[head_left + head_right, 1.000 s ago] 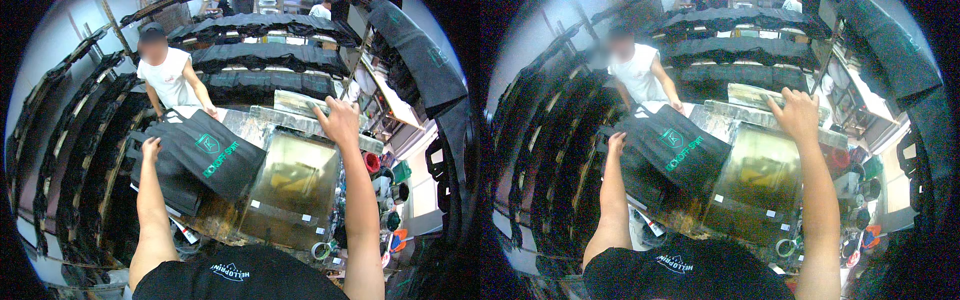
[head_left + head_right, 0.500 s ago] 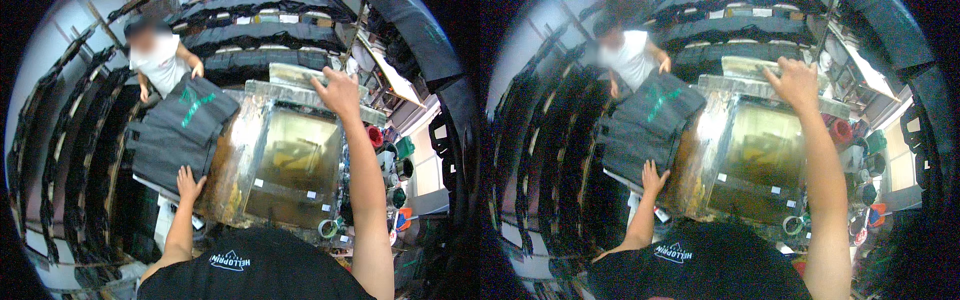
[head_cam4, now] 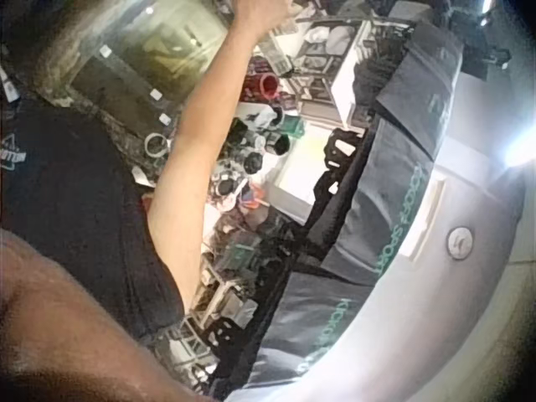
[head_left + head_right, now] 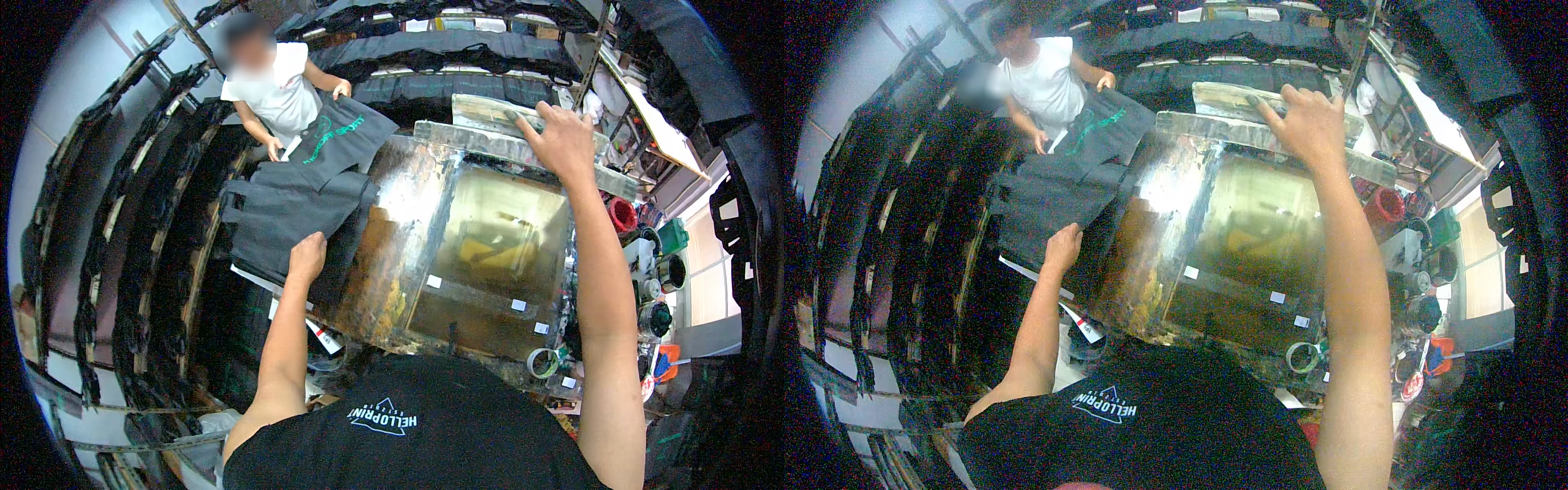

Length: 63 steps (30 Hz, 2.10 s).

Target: The person performs screen printing on black tote bags by placing each bag onto a platform, lowering a screen over it, and using a squeegee to apply green ink through the mesh.

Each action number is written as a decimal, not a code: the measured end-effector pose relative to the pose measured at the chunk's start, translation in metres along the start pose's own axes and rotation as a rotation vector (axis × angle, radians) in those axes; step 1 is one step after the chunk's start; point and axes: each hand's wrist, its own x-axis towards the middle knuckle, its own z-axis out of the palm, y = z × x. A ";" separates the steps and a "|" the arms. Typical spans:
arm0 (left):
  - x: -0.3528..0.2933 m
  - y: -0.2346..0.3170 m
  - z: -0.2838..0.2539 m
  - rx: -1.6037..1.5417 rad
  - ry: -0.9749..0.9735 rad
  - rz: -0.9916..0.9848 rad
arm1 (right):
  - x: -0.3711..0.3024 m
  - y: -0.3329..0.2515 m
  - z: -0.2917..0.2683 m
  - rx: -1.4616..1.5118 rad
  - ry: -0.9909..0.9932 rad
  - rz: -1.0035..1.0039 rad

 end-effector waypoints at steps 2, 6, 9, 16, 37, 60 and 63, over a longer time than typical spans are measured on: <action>0.010 0.028 -0.027 -0.044 0.046 0.160 | 0.000 0.002 0.000 0.020 0.014 -0.002; 0.024 0.115 -0.039 -0.220 -0.077 0.253 | -0.001 0.004 0.004 0.026 0.061 -0.005; 0.040 0.199 -0.009 -0.333 -0.311 0.218 | 0.000 0.011 0.012 0.001 0.088 -0.004; 0.013 0.362 0.102 -0.585 -0.594 0.293 | 0.002 0.016 0.015 0.007 0.080 -0.005; 0.064 0.348 0.188 -0.160 -0.263 0.736 | 0.036 0.012 0.000 0.083 -0.075 0.034; -0.061 0.364 0.180 -0.322 -0.190 0.759 | 0.020 0.002 -0.007 0.075 -0.100 0.081; -0.065 0.356 0.178 -0.351 -0.130 0.772 | 0.021 -0.007 -0.014 0.090 -0.128 0.088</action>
